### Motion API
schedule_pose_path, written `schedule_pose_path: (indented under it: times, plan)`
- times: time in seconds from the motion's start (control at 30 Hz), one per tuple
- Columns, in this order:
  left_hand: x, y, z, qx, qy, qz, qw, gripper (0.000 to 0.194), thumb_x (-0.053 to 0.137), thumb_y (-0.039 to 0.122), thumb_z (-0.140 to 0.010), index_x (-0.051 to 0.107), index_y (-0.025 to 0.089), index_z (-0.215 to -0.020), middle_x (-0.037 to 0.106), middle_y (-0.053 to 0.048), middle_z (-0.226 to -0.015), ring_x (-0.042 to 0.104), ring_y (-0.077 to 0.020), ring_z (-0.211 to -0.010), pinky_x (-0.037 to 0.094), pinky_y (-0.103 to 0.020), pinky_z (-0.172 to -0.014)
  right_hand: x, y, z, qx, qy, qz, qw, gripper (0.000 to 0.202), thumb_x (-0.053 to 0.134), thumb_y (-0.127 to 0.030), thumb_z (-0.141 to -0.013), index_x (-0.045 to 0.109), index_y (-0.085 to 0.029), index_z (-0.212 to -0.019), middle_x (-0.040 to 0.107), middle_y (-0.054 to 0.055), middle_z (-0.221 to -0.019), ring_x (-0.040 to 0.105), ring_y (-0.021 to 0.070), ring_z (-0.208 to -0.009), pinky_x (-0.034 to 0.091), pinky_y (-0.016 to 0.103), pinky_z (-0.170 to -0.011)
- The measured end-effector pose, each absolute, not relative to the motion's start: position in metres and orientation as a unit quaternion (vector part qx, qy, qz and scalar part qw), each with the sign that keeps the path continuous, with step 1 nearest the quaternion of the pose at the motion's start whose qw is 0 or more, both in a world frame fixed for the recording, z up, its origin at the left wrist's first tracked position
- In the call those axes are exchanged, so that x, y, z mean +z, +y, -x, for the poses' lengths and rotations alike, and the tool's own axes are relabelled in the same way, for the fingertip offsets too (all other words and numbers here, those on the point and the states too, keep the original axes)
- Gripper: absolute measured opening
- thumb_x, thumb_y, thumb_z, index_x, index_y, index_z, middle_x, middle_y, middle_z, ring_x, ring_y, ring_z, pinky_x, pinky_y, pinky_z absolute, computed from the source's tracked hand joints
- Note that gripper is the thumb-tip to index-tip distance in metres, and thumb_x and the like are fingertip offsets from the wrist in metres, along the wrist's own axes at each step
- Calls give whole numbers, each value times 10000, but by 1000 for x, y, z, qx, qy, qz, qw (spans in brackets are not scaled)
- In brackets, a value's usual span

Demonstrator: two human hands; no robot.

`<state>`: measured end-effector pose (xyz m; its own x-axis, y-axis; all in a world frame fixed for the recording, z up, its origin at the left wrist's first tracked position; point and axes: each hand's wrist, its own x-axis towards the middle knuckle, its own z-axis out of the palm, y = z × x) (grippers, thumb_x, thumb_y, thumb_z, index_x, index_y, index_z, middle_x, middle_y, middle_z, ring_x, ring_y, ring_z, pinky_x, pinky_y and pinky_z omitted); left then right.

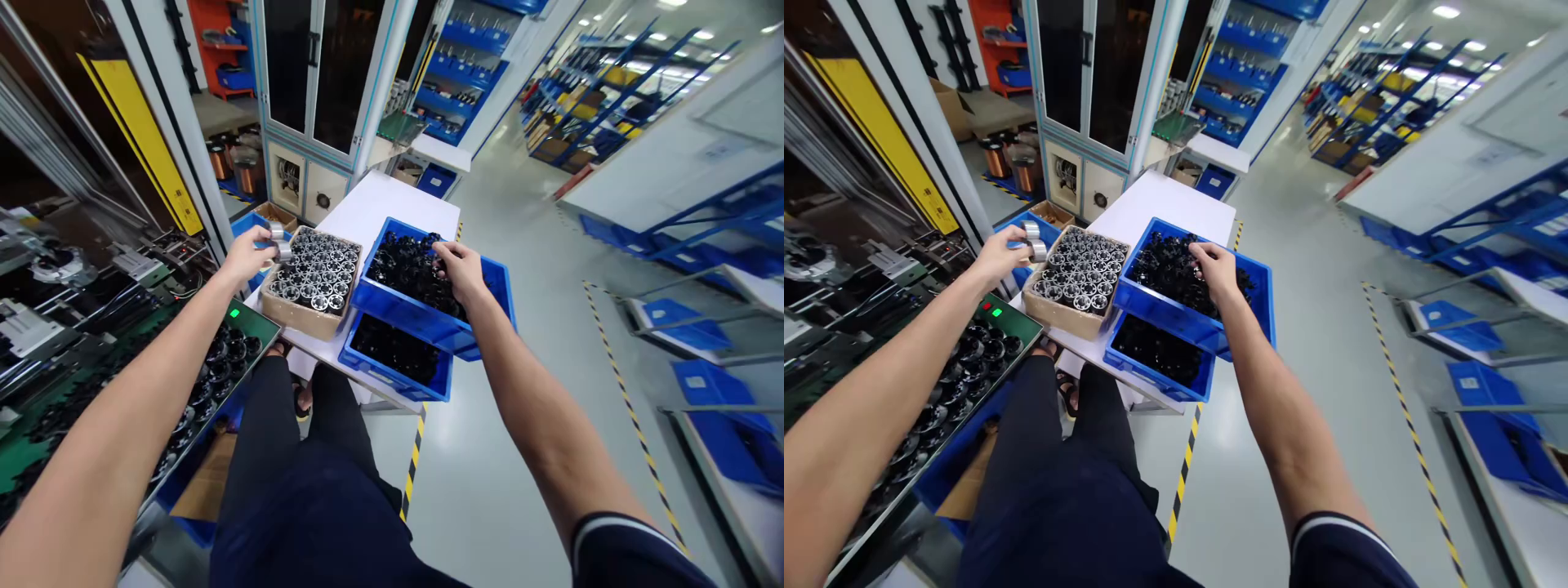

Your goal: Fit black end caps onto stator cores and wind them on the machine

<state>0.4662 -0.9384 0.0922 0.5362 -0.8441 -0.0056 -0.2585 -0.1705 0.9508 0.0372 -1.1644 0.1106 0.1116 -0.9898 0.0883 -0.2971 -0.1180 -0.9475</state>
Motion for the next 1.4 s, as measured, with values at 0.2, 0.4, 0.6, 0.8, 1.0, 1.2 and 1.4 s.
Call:
schedule_pose_path:
  times: [0.2, 0.4, 0.6, 0.8, 1.0, 1.2, 1.4]
  plan:
    - [109, -851, -391, -443, -269, -537, 666, 355, 693, 434, -938, 624, 199, -1195, 838, -176, -1242, 858, -276, -1044, 682, -334, -745, 143, -1147, -50, -438, 528, 581, 438, 404, 843, -551, -1145, 687, -183, -1083, 699, -11, -954, 644, 100, -724, 538, 205, -604]
    - [103, -746, -307, -449, -205, -464, 736, 628, 817, 777, -996, 707, 220, -1265, 775, -48, -892, 647, -181, -590, 442, -241, -387, 163, -1054, -69, -400, 411, 664, 479, 639, 929, -797, -921, 567, -271, -936, 699, -8, -903, 660, 147, -707, 482, 226, -518]
    - [113, -683, -244, -481, -166, -357, 783, 660, 895, 877, -984, 815, 257, -1196, 634, 9, -794, 613, -173, -595, 505, -251, -391, 153, -880, -75, -380, 86, 854, 344, 475, 1069, -486, -968, 858, -315, -1358, 879, 49, -1199, 817, 218, -921, 752, 378, -838]
    - [114, -655, -217, -442, -171, -446, 760, 688, 788, 921, -1056, 806, 329, -1406, 723, -17, -851, 621, -168, -525, 521, -283, -425, 152, -822, -92, -349, -18, 882, 317, 515, 1068, -462, -1000, 888, -345, -1469, 867, 33, -1145, 819, 195, -873, 788, 337, -834]
    - [110, -659, -207, -443, -195, -479, 732, 640, 665, 892, -1146, 801, 311, -1379, 744, -23, -884, 676, -171, -568, 599, -286, -481, 129, -835, -81, -354, 20, 868, 347, 506, 1072, -542, -975, 920, -369, -1425, 823, 41, -1058, 762, 207, -809, 768, 371, -721]
    - [103, -686, -192, -448, -190, -514, 707, 656, 710, 902, -1112, 788, 295, -1348, 770, -54, -1171, 731, -170, -729, 608, -254, -507, 110, -846, -58, -342, 73, 853, 387, 502, 1072, -520, -980, 931, -401, -1447, 835, 63, -1207, 844, 249, -997, 803, 413, -830]
    - [88, -696, -169, -440, -278, -491, 699, 561, 457, 745, -1289, 732, 267, -1392, 672, -28, -959, 631, -149, -669, 587, -249, -571, 98, -854, -32, -382, 58, 818, 427, 626, 1102, -391, -958, 885, -392, -1545, 852, 44, -1116, 790, 204, -858, 715, 330, -632]
